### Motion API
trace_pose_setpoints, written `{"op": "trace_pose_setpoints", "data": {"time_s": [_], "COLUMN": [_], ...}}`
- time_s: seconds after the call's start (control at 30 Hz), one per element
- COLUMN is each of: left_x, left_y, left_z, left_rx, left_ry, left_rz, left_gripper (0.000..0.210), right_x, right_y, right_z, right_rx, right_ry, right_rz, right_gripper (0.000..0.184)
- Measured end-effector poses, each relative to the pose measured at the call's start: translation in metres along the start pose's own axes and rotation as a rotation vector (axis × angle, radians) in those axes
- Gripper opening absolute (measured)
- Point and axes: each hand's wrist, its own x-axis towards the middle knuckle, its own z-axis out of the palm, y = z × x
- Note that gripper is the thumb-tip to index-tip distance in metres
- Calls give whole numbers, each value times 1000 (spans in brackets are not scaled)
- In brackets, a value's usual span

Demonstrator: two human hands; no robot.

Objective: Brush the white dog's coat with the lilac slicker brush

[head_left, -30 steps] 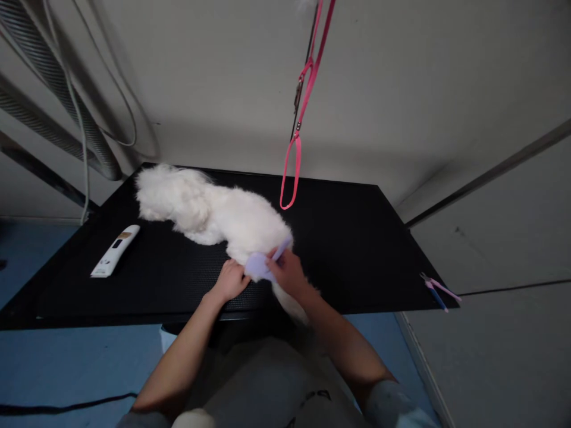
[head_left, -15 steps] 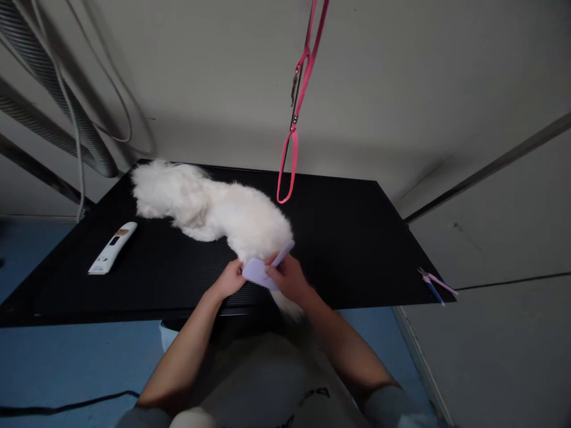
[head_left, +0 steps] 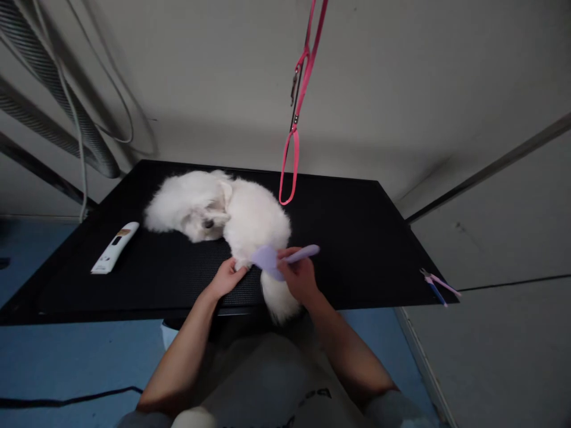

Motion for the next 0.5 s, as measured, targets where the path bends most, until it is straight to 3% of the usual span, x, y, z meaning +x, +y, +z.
{"op": "trace_pose_setpoints", "data": {"time_s": [0.07, 0.1, 0.2, 0.33, 0.5], "left_x": [-18, -29, -60, -75, -62], "left_y": [4, 7, 12, 10, 16], "left_z": [6, 11, 27, 34, 7], "left_rx": [162, 222, 231, 180, 157], "left_ry": [73, 96, -44, 6, 170], "left_rz": [36, 71, 139, 125, 201], "left_gripper": [40, 44, 43, 34, 31], "right_x": [1, 2, 4, -4, -16], "right_y": [3, 5, 14, 32, 44], "right_z": [-5, -8, -20, -30, -22], "right_rx": [7, 26, 68, -15, -90], "right_ry": [-25, 42, 255, 179, 26], "right_rz": [50, 61, 93, 218, 291], "right_gripper": [21, 22, 25, 27, 24]}}
